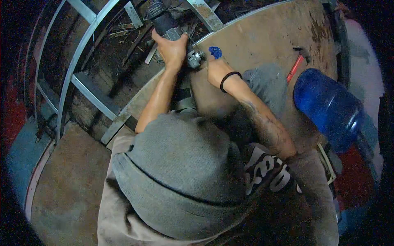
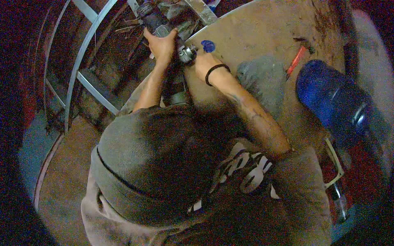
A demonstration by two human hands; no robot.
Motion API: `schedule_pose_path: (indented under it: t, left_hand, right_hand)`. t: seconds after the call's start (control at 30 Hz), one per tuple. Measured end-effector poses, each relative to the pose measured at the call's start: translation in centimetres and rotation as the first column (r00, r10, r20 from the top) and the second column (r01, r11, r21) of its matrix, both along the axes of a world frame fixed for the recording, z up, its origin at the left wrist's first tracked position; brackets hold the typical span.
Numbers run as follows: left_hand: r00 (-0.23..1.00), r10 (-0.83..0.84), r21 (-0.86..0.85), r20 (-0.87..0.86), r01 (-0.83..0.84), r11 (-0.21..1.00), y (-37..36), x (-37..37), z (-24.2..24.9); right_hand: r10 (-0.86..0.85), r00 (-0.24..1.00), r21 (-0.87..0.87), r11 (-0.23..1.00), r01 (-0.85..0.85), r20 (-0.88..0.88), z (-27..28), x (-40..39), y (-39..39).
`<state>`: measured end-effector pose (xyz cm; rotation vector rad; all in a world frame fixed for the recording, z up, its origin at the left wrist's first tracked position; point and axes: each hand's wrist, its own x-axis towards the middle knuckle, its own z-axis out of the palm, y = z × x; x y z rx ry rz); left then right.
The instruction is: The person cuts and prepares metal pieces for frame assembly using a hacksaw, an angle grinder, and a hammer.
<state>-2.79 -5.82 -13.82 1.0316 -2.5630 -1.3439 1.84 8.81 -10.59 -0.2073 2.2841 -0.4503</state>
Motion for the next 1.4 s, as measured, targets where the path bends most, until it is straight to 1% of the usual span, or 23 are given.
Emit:
schedule_pose_path:
  t: [0.07,0.17,0.23,0.27,0.33,0.47,0.53,0.57,0.6,0.67,0.73,0.77,0.8,0.83,0.9,0.93,0.97,1.0,1.07,1.17,1.23,1.3,1.4]
  left_hand:
    - [1.0,0.017,0.063,-0.011,-0.016,0.998,-0.2,0.1,0.2]
    - [0.996,0.083,0.009,-0.018,-0.083,0.997,-0.9,0.5,-1.5]
    - [0.994,0.103,0.055,-0.027,-0.102,0.993,-0.8,0.4,-1.3]
    - [0.992,0.124,0.105,-0.027,-0.121,0.987,-0.6,0.6,-1.1]
    - [0.994,0.108,0.102,-0.03,-0.104,0.989,-0.2,0.7,-0.7]
    - [0.999,0.042,0.018,-0.019,-0.041,0.999,-0.3,0.4,-0.8]
    - [0.997,0.04,0.002,-0.059,-0.04,0.999,-0.2,0.5,-0.6]
    - [0.997,0.046,0.058,-0.055,-0.043,0.997,-0.2,0.6,-0.6]
    - [0.998,0.051,0.058,-0.049,-0.048,0.997,-0.1,0.5,-0.4]
    - [0.998,0.055,-0.014,0.001,-0.055,0.998,-0.2,0.6,-0.5]
    - [0.998,0.039,-0.066,-0.048,-0.042,0.997,-0.3,1.0,-1.0]
    - [0.997,0.064,-0.02,-0.036,-0.065,0.998,-0.2,1.1,-1.1]
    - [0.995,0.094,0.029,-0.027,-0.093,0.995,0.0,1.0,-0.9]
    - [0.997,0.078,0.017,-0.023,-0.077,0.997,0.1,0.9,-0.5]
    - [0.997,0.071,-0.031,-0.033,-0.072,0.997,0.0,0.9,-1.2]
    - [0.997,0.079,-0.064,-0.017,-0.08,0.995,0.0,0.8,-1.4]
    - [0.991,0.109,-0.017,0.08,-0.108,0.994,0.0,0.6,-1.1]
    - [0.997,0.08,-0.031,0.019,-0.079,0.996,-0.2,0.7,-1.6]
    - [0.997,0.078,-0.013,0.003,-0.078,0.997,-0.1,0.7,-1.6]
    - [0.996,0.062,-0.007,0.07,-0.062,0.998,0.1,0.5,-0.9]
    - [0.997,0.047,-0.018,0.053,-0.046,0.999,0.1,0.5,-0.9]
    - [0.999,0.041,-0.024,0.028,-0.041,0.999,0.1,0.6,-1.0]
    - [0.997,0.058,-0.091,-0.054,-0.062,0.994,0.1,0.3,-1.6]
  right_hand:
    - [0.014,0.999,-0.029,0.999,-0.015,-0.035,-0.2,0.6,0.5]
    - [-0.038,0.999,-0.089,0.995,0.037,-0.017,3.4,2.8,2.5]
    - [-0.128,0.982,-0.027,0.991,0.133,0.14,4.5,3.7,3.4]
    - [-0.131,0.98,-0.019,0.991,0.135,0.149,4.3,3.8,3.4]
    - [-0.074,0.992,-0.013,0.997,0.076,0.103,3.2,2.7,2.5]
    - [0.004,0.995,0.024,1.0,-0.007,0.101,0.8,0.3,0.6]
    - [0.065,0.993,-0.017,0.998,-0.064,0.098,0.7,0.5,0.9]
    - [0.067,0.993,-0.013,0.998,-0.066,0.1,1.3,1.2,1.6]
    - [0.06,0.993,0.014,0.998,-0.062,0.098,3.3,2.4,2.4]
    - [0.068,0.992,0.029,0.997,-0.071,0.11,4.5,3.8,3.3]
    - [-0.112,0.99,-0.002,0.994,0.113,0.085,5.0,4.2,3.5]
    - [0.003,0.996,-0.076,0.997,0.004,0.091,4.5,3.6,3.4]
    - [0.045,0.994,-0.057,0.998,-0.04,0.1,2.7,2.6,2.8]
    - [0.093,0.99,-0.036,0.995,-0.09,0.101,0.8,1.7,1.9]
    - [0.018,0.995,0.013,1.0,-0.017,-0.103,-1.5,0.3,0.0]
    - [0.042,0.996,-0.039,0.998,-0.045,-0.073,-2.5,-0.3,-0.5]
    - [0.008,0.997,-0.068,0.998,-0.014,-0.083,-1.8,-0.9,-0.4]
    - [-0.032,0.996,-0.101,0.995,0.023,-0.083,-0.9,-0.8,-0.3]
    - [-0.066,0.995,-0.088,0.994,0.06,-0.071,0.0,-0.8,-0.5]
    - [-0.131,0.991,-0.09,0.988,0.128,-0.032,0.6,-0.3,-0.3]
    - [-0.16,0.987,-0.107,0.982,0.157,-0.022,0.1,0.1,-0.2]
    - [-0.126,0.986,-0.069,0.99,0.119,-0.109,-0.4,0.8,0.0]
    - [-0.031,0.993,-0.044,0.999,0.026,-0.117,-0.1,0.8,0.4]
